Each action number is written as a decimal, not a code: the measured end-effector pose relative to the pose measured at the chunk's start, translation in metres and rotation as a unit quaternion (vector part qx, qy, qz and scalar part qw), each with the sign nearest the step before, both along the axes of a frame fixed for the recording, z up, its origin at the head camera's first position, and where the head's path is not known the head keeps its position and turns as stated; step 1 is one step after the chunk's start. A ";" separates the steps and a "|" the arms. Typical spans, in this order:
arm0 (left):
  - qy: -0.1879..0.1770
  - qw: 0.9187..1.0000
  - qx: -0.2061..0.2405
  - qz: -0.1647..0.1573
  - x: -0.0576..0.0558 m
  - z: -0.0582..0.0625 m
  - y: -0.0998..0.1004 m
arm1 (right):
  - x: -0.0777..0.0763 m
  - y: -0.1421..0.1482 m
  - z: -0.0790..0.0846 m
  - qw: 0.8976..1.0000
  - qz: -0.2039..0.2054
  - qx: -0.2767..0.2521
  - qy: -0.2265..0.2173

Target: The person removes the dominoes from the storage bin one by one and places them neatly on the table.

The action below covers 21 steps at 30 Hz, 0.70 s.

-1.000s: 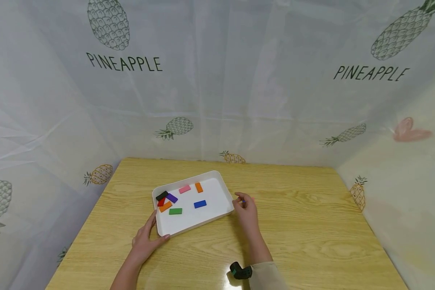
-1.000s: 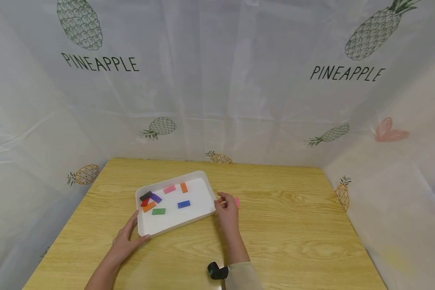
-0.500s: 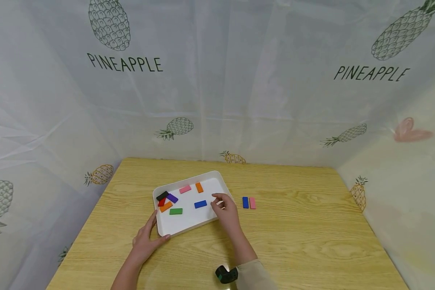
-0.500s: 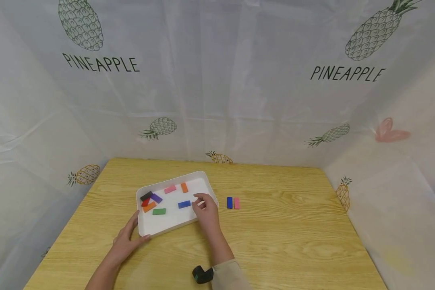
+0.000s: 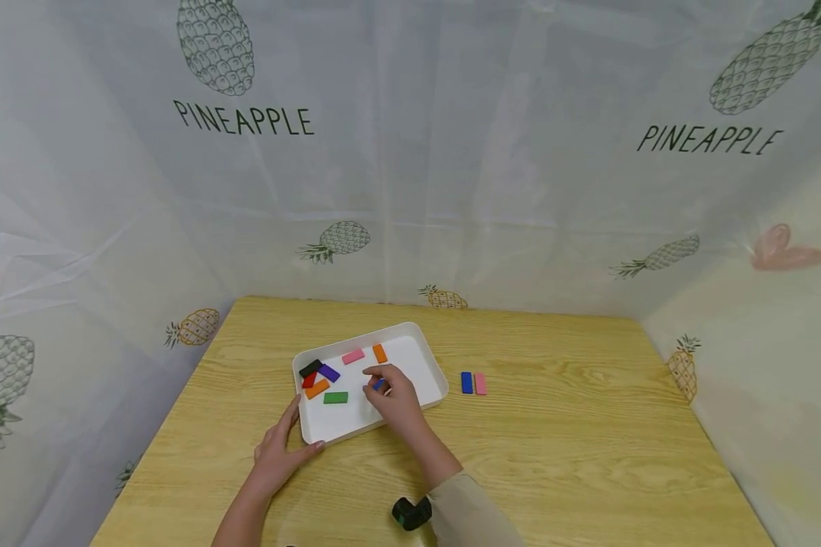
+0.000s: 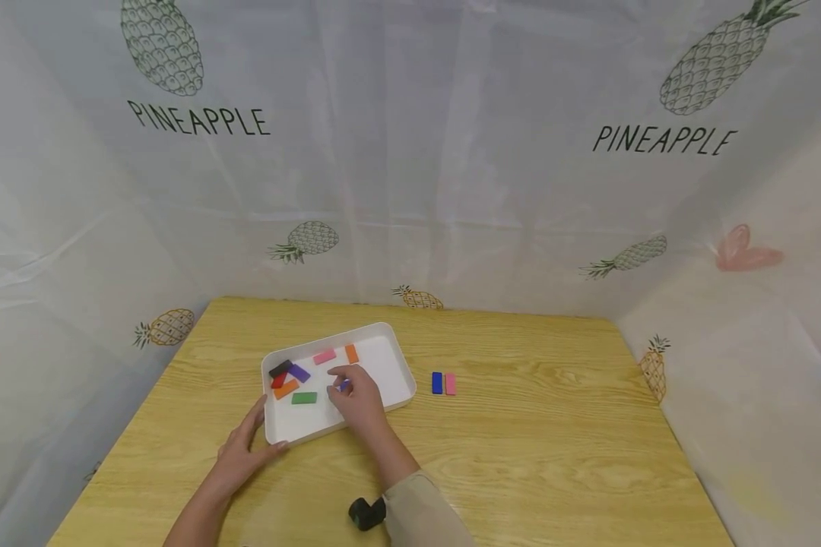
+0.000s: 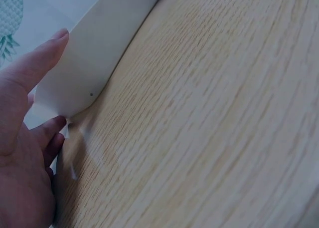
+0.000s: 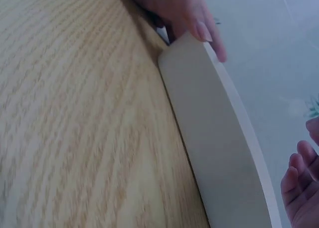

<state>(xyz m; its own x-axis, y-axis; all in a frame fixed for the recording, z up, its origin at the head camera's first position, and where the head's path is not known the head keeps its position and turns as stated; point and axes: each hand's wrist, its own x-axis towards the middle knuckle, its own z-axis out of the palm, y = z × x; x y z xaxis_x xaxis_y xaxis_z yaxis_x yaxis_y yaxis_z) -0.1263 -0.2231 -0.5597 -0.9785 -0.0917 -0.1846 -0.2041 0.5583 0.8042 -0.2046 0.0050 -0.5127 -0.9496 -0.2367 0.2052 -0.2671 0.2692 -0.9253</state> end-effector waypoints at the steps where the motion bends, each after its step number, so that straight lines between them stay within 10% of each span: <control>1: 0.000 1.000 0.000 0.001 0.000 0.000 0.000 | -0.001 -0.003 0.000 1.000 0.008 0.005 0.000; 21: 0.011 1.000 0.001 0.000 -0.002 -0.003 -0.001 | -0.023 -0.038 -0.008 0.991 0.059 0.114 -0.022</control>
